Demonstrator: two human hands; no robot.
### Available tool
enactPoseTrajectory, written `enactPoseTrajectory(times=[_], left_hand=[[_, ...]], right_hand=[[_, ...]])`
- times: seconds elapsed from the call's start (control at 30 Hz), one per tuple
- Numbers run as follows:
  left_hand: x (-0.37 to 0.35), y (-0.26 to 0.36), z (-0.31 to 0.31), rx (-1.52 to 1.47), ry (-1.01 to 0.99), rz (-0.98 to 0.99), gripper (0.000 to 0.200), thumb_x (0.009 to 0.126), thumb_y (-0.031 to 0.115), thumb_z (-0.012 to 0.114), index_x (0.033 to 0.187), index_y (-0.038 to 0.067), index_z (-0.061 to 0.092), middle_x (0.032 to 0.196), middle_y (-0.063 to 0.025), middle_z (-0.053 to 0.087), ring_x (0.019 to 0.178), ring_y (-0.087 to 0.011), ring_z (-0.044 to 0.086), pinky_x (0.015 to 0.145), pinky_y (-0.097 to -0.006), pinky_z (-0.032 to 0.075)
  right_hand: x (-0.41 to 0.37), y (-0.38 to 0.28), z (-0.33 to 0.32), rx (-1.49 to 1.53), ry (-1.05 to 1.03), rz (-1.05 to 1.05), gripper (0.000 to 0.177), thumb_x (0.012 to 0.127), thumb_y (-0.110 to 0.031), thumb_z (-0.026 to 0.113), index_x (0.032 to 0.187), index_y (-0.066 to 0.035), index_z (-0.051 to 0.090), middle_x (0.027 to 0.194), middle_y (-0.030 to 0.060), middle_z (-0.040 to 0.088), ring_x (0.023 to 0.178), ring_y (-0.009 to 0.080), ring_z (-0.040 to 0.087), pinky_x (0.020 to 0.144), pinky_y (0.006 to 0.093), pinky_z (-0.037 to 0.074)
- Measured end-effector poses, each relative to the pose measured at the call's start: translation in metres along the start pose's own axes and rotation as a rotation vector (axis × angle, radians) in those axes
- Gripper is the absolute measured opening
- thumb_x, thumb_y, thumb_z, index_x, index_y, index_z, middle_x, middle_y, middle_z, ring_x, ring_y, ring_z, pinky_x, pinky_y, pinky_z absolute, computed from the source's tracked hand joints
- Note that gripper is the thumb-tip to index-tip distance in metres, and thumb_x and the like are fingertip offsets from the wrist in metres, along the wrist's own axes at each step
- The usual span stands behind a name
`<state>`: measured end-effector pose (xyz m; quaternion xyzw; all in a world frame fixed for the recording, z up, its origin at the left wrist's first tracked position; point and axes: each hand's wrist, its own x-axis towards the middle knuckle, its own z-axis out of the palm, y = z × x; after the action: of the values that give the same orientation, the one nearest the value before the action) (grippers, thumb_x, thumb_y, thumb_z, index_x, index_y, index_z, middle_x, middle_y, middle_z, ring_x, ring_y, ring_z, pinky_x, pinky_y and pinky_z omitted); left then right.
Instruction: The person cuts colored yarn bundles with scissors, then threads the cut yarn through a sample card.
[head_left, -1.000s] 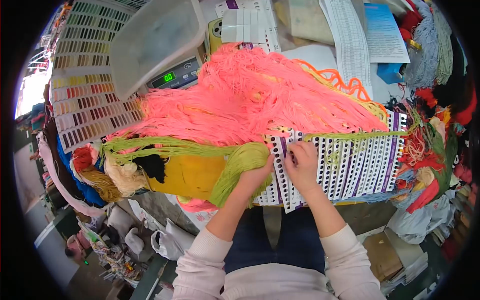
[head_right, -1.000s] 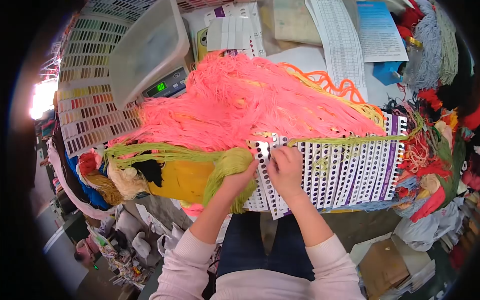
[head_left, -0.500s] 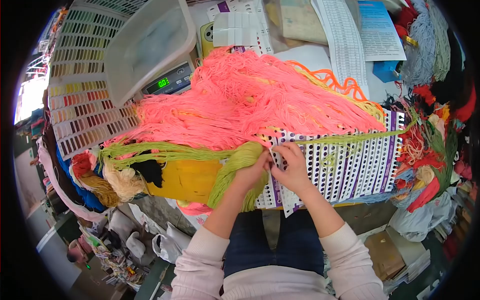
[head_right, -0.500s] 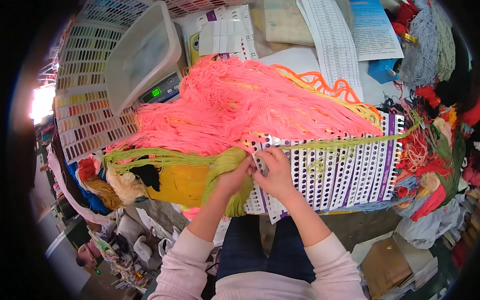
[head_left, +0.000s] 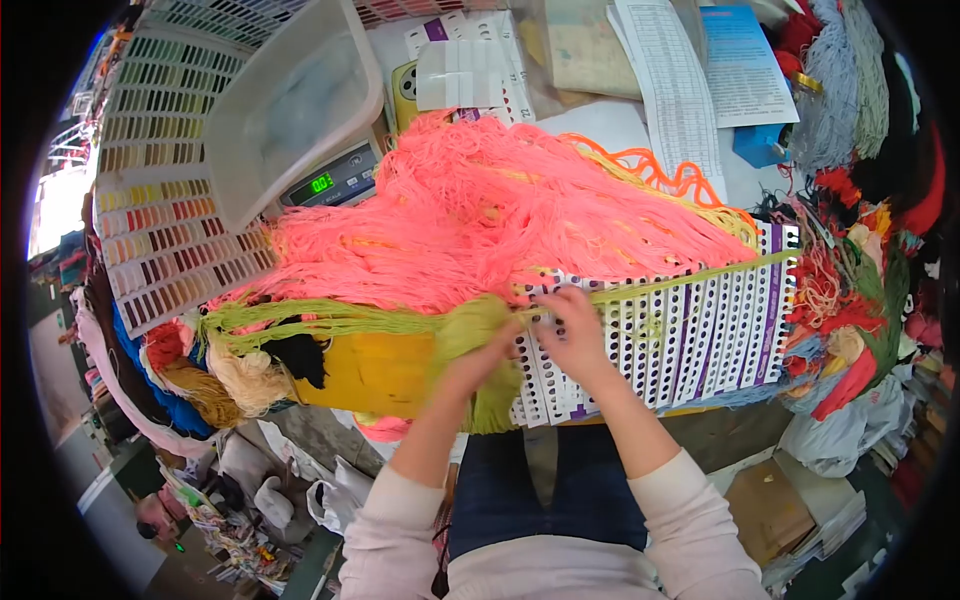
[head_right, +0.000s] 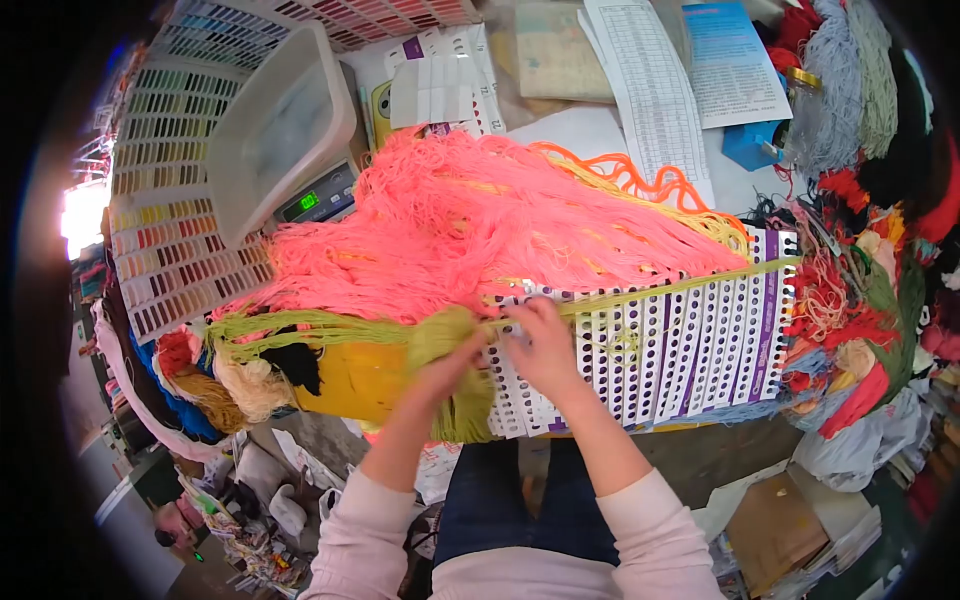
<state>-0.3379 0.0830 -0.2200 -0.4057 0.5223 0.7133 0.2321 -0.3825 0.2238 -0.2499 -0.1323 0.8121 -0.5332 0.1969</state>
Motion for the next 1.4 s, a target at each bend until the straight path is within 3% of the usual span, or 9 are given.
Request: enactPoseTrajectory(times=[0.2,0.47,0.53,0.77,0.93,1.17,1.2,1.33,1.4], left_hand=[[-0.081,0.018,-0.138,-0.551,0.236,-0.051,0.010,0.079,0.019,0.051,0.081,0.009,0.048,0.055,0.0002,0.044,0.044,-0.0080,0.041,0.041,-0.0210,0.036],[-0.189,0.060,-0.273,-1.120,0.520,0.530,0.013,0.082,0.018,0.042,0.080,0.007,0.049,0.058,0.0041,0.047,0.048,-0.0061,0.046,0.057,-0.0230,0.044],[-0.212,0.012,-0.306,-1.279,0.356,0.542,0.017,0.080,0.015,0.042,0.091,0.003,0.047,0.066,-0.0009,0.051,0.055,-0.0081,0.050,0.056,-0.0223,0.045],[-0.290,-0.050,-0.163,-1.210,-0.192,0.310,0.025,0.080,0.013,0.045,0.099,-0.003,0.045,0.083,-0.0081,0.053,0.062,-0.0103,0.051,0.059,-0.0216,0.043],[-0.295,-0.059,-0.121,-1.302,-0.337,0.247,0.027,0.081,0.012,0.044,0.102,-0.005,0.044,0.094,-0.0128,0.053,0.072,-0.0143,0.054,0.066,-0.0241,0.045],[-0.291,-0.040,-0.099,-1.383,-0.609,0.448,0.021,0.083,0.016,0.041,0.096,0.000,0.046,0.078,-0.0053,0.055,0.066,-0.0146,0.056,0.063,-0.0270,0.048],[-0.285,-0.040,-0.104,-1.477,-0.892,0.530,0.025,0.083,0.019,0.040,0.100,0.000,0.044,0.091,-0.0091,0.054,0.080,-0.0186,0.055,0.074,-0.0310,0.045],[-0.311,-0.011,-0.118,-0.959,-0.676,0.672,0.040,0.081,0.026,0.043,0.110,-0.002,0.039,0.117,-0.0152,0.041,0.110,-0.0240,0.038,0.095,-0.0360,0.025],[-0.308,-0.008,-0.118,-0.844,-0.638,0.677,0.041,0.080,0.029,0.045,0.108,-0.001,0.042,0.116,-0.0167,0.041,0.106,-0.0259,0.042,0.093,-0.0373,0.028]], right_hand=[[0.008,-0.010,0.009,-0.315,-0.034,0.003,0.039,0.052,-0.014,0.064,0.089,-0.008,0.051,0.083,0.0093,0.042,0.081,0.0271,0.043,0.068,0.0383,0.035],[0.010,-0.025,0.010,-0.409,-0.035,-0.026,0.041,0.050,-0.018,0.065,0.088,-0.008,0.052,0.088,0.0127,0.046,0.086,0.0296,0.043,0.073,0.0388,0.036],[0.010,-0.033,0.005,-0.392,-0.080,-0.040,0.042,0.052,-0.019,0.065,0.091,-0.008,0.051,0.090,0.0135,0.045,0.087,0.0304,0.044,0.074,0.0390,0.037],[-0.041,-0.047,-0.001,-0.212,-0.145,-0.091,0.044,0.057,-0.017,0.065,0.096,-0.005,0.050,0.093,0.0126,0.046,0.087,0.0270,0.045,0.073,0.0362,0.038],[-0.110,-0.107,0.022,-0.119,-0.215,-0.091,0.042,0.060,-0.015,0.065,0.097,-0.003,0.050,0.095,0.0097,0.048,0.087,0.0221,0.046,0.074,0.0330,0.038],[-0.151,-0.213,0.059,0.107,-0.997,-0.194,0.040,0.064,-0.012,0.065,0.099,-0.001,0.050,0.096,0.0056,0.051,0.086,0.0151,0.048,0.074,0.0284,0.039],[-0.155,-0.219,0.059,0.125,-1.057,-0.174,0.040,0.064,-0.012,0.065,0.100,-0.001,0.050,0.097,0.0050,0.052,0.086,0.0141,0.048,0.074,0.0277,0.039],[-0.175,-0.261,0.051,0.216,-1.047,0.204,0.036,0.066,-0.015,0.064,0.098,-0.004,0.051,0.088,0.0031,0.055,0.078,0.0130,0.050,0.070,0.0274,0.041],[-0.185,-0.268,0.052,0.121,-0.933,0.052,0.033,0.066,-0.015,0.064,0.095,-0.004,0.052,0.082,0.0043,0.056,0.074,0.0166,0.052,0.067,0.0285,0.041]])
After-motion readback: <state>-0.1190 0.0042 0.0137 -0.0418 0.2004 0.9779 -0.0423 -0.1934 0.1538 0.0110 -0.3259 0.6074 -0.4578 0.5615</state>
